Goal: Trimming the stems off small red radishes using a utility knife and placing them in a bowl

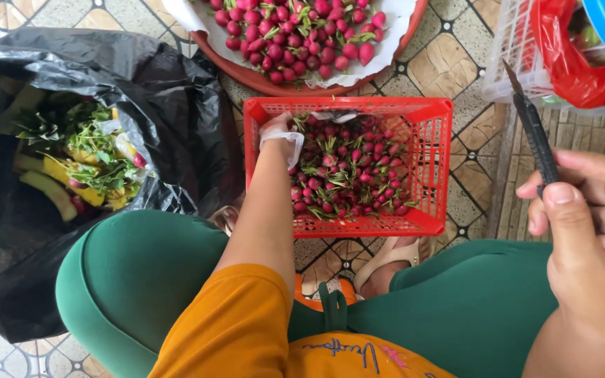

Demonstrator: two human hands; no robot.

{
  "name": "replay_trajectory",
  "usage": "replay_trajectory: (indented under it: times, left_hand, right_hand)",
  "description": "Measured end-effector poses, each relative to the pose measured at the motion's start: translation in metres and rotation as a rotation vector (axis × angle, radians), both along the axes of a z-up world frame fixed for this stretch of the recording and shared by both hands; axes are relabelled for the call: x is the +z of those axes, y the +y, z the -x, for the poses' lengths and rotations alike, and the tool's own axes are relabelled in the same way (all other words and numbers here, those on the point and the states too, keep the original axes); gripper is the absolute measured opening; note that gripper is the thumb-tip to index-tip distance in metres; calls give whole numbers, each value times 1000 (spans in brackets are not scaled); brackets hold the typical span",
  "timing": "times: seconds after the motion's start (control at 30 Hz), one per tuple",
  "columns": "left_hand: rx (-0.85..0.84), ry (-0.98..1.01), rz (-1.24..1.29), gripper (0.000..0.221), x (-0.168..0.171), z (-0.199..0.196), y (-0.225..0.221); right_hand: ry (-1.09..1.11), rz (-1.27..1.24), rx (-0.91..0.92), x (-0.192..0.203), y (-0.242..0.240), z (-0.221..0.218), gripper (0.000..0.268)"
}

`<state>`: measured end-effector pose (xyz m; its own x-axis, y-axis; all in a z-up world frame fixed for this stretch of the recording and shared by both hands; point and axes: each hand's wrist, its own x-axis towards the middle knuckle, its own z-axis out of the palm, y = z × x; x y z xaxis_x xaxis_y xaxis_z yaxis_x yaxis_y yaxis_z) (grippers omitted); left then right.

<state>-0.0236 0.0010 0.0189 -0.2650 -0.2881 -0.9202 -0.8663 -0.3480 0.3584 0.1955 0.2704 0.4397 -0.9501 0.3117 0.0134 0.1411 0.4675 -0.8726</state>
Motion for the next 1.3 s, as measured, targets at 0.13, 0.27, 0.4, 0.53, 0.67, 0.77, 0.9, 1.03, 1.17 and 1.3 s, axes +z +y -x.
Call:
replay_trajectory:
  times: [0.13, 0.27, 0.4, 0.53, 0.67, 0.77, 0.9, 1.03, 1.17, 1.3]
  left_hand:
    - [-773, -59, 358, 59, -41, 11, -4]
    - [-500, 68, 121, 32, 22, -18, 4]
    - [98, 200, -187, 11, 73, -60, 7]
    - [-90, 318, -501, 25, 249, -105, 17]
    - [-201, 560, -759, 34, 274, -126, 35]
    - [-158, 560, -1553, 41, 277, -131, 35]
    - [-132, 480, -1449, 31, 341, -153, 21]
    - [-176, 580, -1477, 17, 373, -168, 6]
    - [-282, 732, -1255, 28, 386, -175, 2]
    - [-346, 810, -1157, 30, 393, -177, 2]
  right_hand:
    - [-8, 24, 16, 1, 3, -1, 28]
    - [13, 21, 40, 4, -1, 0, 26]
    - [111, 93, 64, 19, -9, 1, 26]
    - [203, 145, 124, 32, -14, -1, 24]
    - [248, 160, 127, 46, -22, -5, 25]
    - [306, 142, 174, 50, -25, -9, 26]
    - [288, 137, 154, 48, -25, -21, 26]
    - [315, 129, 150, 44, -27, -30, 25]
    - [328, 44, 140, 43, -30, -35, 31]
    - [316, 15, 151, 39, -31, -35, 30]
